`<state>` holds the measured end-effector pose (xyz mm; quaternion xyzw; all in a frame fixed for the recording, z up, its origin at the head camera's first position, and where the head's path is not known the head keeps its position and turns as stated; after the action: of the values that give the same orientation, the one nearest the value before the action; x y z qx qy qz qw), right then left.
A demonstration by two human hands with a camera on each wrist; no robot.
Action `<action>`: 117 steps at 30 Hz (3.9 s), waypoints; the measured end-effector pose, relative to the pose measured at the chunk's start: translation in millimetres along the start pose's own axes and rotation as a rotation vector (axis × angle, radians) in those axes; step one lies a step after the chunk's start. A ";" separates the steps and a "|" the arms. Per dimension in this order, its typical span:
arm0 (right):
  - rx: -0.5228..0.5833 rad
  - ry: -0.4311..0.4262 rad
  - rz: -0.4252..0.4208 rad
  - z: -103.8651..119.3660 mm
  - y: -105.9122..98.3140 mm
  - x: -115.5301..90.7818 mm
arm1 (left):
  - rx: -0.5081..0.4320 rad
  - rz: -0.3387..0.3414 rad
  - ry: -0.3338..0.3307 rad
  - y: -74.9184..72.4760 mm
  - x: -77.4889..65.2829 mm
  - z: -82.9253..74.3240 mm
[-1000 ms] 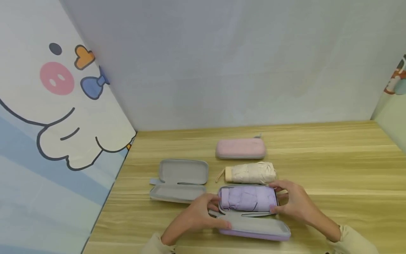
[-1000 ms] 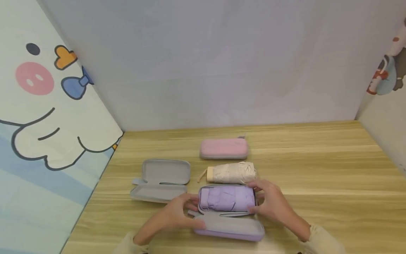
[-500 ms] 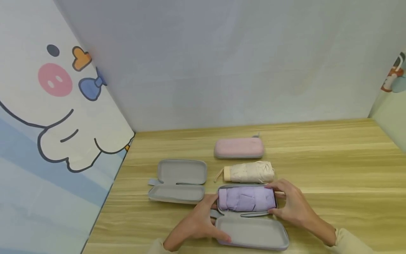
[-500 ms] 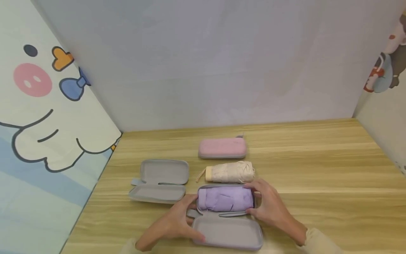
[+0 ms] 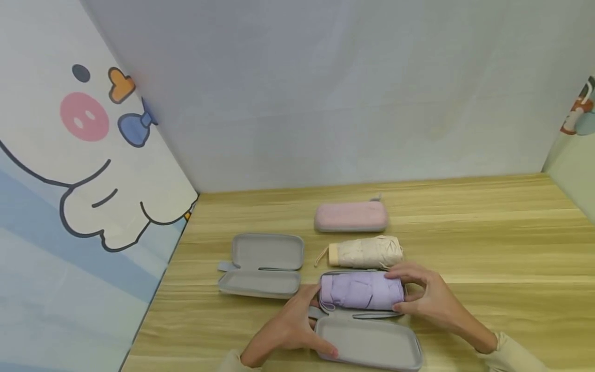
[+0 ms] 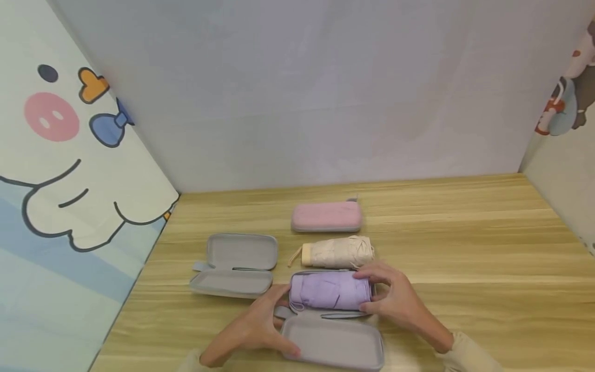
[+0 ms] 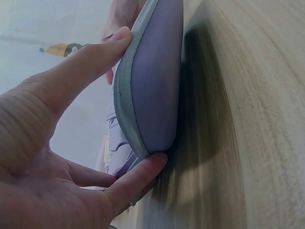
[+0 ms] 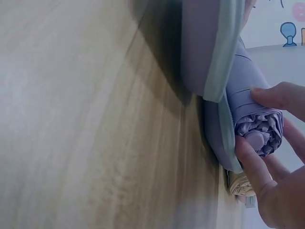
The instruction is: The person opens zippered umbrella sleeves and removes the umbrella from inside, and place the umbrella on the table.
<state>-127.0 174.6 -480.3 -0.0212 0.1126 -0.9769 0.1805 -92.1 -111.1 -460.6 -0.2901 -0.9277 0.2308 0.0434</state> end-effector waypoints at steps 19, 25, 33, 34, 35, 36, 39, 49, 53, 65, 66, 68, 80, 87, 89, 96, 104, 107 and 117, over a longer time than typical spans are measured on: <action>-0.123 0.032 -0.087 3.2 6.6 2.9 | 0.004 0.049 -0.049 -7.5 1.6 -0.5; -0.181 0.063 -0.104 5.4 -1.2 2.6 | 0.004 0.069 -0.068 -9.5 3.1 -1.3; -0.112 0.055 -0.100 12.9 -16.2 -2.6 | 0.004 0.057 -0.049 -9.4 1.8 -3.2; -0.097 0.060 -0.096 14.0 -18.3 -3.6 | 0.006 0.054 -0.045 -9.2 1.6 -3.4; -0.081 0.068 -0.091 14.9 -20.7 -4.4 | 0.009 0.052 -0.039 -8.9 1.4 -3.2; -0.064 0.071 -0.084 15.5 -23.1 -5.1 | 0.010 0.052 -0.036 -8.8 1.3 -3.2; -0.027 0.084 -0.063 18.0 -30.8 -7.4 | 0.010 0.054 -0.041 -8.8 1.2 -3.4; 0.044 0.056 -0.035 37.5 -52.8 -16.1 | 0.016 0.048 -0.063 -8.0 0.9 -4.3; 0.073 0.030 -0.024 40.5 -60.6 -20.2 | 0.018 0.044 -0.064 -7.3 1.4 -3.5; 0.108 0.021 -0.037 34.3 -82.4 -34.4 | 0.034 0.038 -0.064 -6.9 2.0 -4.5; 0.110 0.022 -0.036 33.6 -84.5 -35.5 | 0.033 0.039 -0.063 -7.0 1.8 -4.5; 0.111 0.026 -0.038 31.9 -88.9 -38.2 | 0.030 0.039 -0.067 -6.9 1.6 -4.4; 0.036 0.029 -0.022 18.1 -119.6 -55.3 | 0.043 0.041 -0.068 -7.0 2.0 -2.6; -0.084 0.115 -0.084 5.8 -134.3 -66.4 | 0.035 0.035 -0.056 -8.0 1.0 -5.6; -0.121 0.121 -0.090 0.1 -138.5 -69.6 | 0.033 0.031 -0.056 -8.1 0.5 -6.0; -0.220 0.142 -0.077 -22.9 -151.5 -80.9 | 0.071 0.029 -0.048 -7.9 -0.9 -5.9; -0.212 0.114 -0.105 -49.3 -163.2 -89.1 | 0.091 0.022 -0.040 -7.0 -0.7 -6.7; -0.228 0.151 -0.114 -57.6 -166.8 -91.2 | 0.097 0.025 -0.049 -6.6 -0.3 -5.6; -0.276 0.245 -0.114 -71.8 -167.5 -93.0 | 0.073 0.034 -0.060 -5.3 1.4 -2.8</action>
<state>-104.3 375.4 -512.1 0.0668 0.2653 -0.9561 0.1054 -95.4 -113.1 -455.8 -0.2969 -0.9146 0.2737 0.0223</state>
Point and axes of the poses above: each hand's wrist, its own x-axis towards the middle knuckle, its own y-axis out of the palm, z = x × y, the point moved 2 cm from there along x, towards the middle knuckle, and after that the axes turned 11 degrees about y, right-handed, at the moved point
